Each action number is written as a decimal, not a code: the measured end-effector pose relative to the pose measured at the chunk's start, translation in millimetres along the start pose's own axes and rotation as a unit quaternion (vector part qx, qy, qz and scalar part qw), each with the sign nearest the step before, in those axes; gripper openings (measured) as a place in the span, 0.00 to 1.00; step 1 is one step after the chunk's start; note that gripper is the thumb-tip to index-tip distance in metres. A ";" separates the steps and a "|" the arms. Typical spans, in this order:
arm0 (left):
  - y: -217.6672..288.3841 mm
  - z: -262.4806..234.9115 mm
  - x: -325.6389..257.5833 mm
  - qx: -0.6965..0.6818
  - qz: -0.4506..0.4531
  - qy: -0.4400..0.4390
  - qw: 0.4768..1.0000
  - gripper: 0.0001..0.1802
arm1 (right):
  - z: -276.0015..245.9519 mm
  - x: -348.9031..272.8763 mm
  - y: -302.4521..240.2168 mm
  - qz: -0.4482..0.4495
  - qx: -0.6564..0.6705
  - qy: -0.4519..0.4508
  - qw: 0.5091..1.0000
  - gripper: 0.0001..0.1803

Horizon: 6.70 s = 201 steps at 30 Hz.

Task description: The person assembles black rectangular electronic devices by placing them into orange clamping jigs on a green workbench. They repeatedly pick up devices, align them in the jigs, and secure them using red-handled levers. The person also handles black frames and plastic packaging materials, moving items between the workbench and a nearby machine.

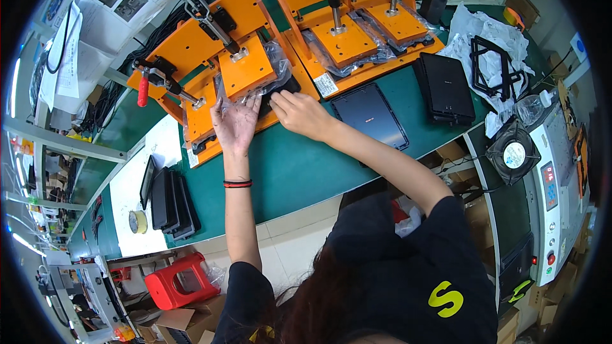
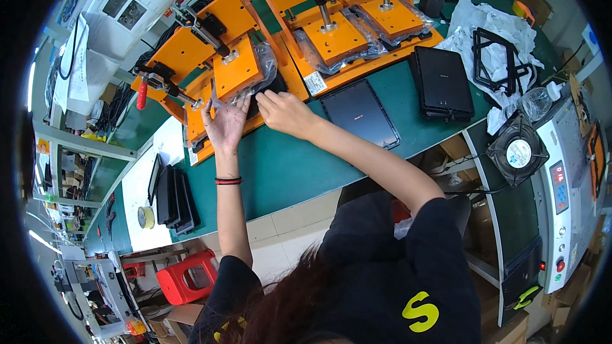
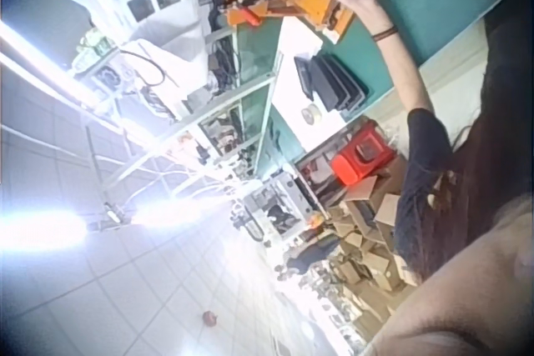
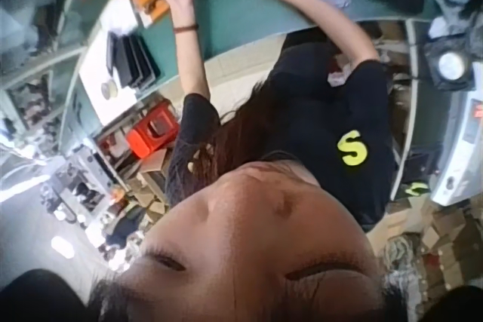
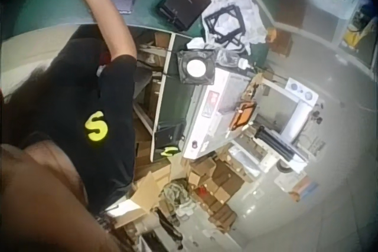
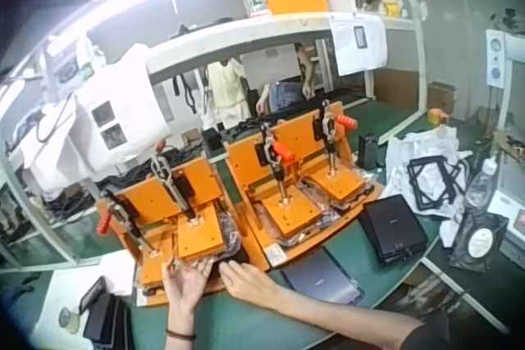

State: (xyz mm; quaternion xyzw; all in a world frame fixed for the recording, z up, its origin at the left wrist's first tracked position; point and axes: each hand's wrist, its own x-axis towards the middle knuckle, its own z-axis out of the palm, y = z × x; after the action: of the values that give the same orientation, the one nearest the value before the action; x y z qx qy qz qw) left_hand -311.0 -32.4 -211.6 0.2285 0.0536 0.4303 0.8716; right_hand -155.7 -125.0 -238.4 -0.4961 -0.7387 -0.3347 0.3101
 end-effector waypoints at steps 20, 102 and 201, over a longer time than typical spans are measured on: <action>5.7 7.0 -27.4 -0.126 -0.053 0.021 0.990 0.35 | -126.9 -75.7 -82.8 0.210 0.186 -0.103 0.954 0.21; -152.1 48.2 -49.9 0.913 0.099 -0.251 0.306 0.55 | -119.3 -132.2 39.6 0.342 -0.010 -0.201 0.918 0.25; 49.2 -30.7 62.6 0.990 0.093 -0.052 0.094 0.31 | 64.8 49.8 61.1 0.346 0.251 -0.364 0.828 0.41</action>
State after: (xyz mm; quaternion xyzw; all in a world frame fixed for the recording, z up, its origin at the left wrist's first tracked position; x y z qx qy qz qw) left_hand -316.5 52.7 -210.6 0.9116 0.3646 0.0567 -0.1814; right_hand -122.2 -29.5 -225.4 -0.7102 -0.6366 0.1958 0.2280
